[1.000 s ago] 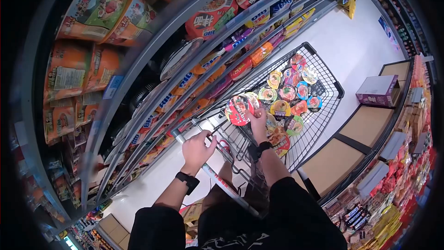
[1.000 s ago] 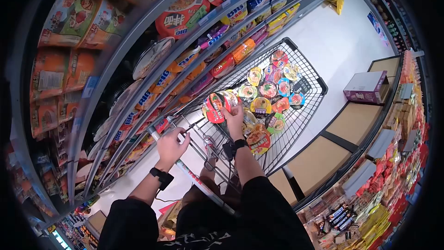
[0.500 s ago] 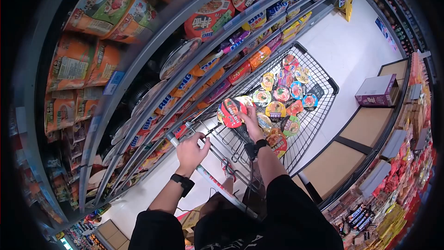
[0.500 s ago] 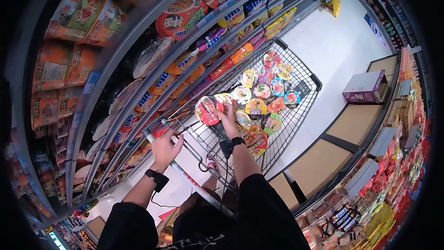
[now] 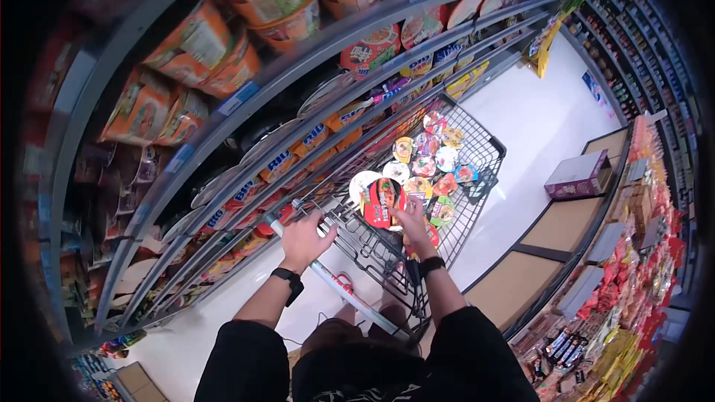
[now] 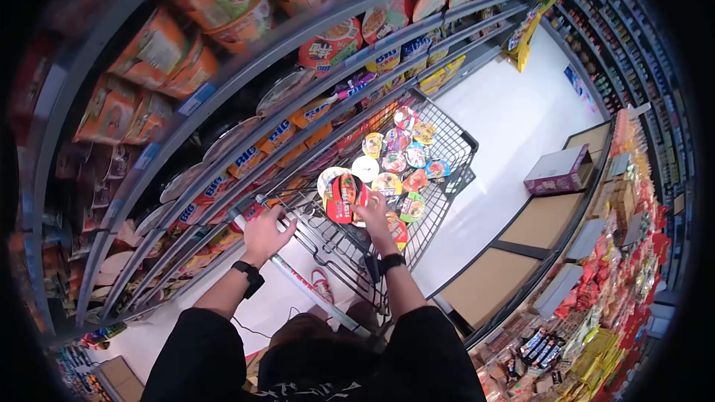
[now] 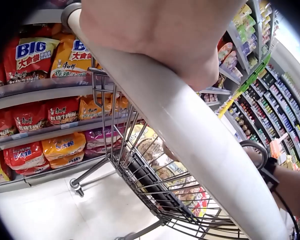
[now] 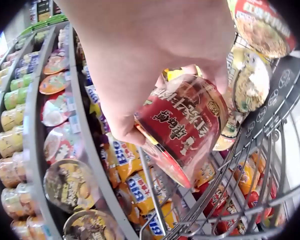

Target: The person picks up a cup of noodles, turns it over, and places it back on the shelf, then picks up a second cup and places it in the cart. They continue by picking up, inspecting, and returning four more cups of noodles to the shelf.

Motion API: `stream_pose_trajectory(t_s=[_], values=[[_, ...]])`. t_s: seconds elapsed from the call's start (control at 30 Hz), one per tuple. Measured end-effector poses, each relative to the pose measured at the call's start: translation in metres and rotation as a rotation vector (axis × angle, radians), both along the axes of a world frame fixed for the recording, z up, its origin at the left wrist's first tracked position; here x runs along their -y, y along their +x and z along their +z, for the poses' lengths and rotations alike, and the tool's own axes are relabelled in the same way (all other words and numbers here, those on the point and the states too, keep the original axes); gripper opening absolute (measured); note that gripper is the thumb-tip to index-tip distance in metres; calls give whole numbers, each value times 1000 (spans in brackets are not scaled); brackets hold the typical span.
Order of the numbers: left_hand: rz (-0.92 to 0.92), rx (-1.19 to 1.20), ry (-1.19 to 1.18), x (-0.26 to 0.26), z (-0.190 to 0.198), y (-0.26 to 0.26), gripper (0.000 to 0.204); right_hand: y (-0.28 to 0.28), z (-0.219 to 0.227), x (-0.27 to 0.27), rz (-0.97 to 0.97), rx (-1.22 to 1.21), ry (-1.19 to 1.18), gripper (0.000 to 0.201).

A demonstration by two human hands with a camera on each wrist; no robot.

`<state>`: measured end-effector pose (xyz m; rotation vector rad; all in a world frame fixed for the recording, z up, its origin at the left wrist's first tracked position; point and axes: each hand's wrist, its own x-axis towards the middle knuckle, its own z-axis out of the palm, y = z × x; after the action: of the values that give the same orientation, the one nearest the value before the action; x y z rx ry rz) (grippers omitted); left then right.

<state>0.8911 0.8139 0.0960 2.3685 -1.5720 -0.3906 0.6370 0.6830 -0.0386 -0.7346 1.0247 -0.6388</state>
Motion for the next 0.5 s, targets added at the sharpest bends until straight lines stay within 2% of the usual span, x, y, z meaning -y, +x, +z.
stream_pose_trajectory(t_s=[0.07, 0.13, 0.17, 0.2, 0.3, 0.4, 0.47, 0.5], values=[[18, -7, -23, -9, 5, -1, 38, -28, 59, -23, -66, -99, -17, 90], [29, -5, -19, -13, -1, 4, 39, -47, 92, -39, -99, -72, -32, 95], [35, -20, -13, -16, -4, 7, 39, -64, 101, -55, -191, -77, -123, 99], [38, -40, -2, -21, -3, 4, 40, -81, 129, -72, -242, -49, -175, 103], [90, -153, -65, -28, 1, 2, 40, -122, 191, -134, -378, -56, -351, 102], [13, -222, -76, -42, 8, 11, 42, -146, 217, -202, -461, -40, -461, 95], [-120, -426, -46, -51, 22, 13, 41, -139, 242, -245, -576, 87, -375, 91], [-100, -602, -107, -59, 24, 9, 41, -130, 250, -261, -572, 131, -391, 90]])
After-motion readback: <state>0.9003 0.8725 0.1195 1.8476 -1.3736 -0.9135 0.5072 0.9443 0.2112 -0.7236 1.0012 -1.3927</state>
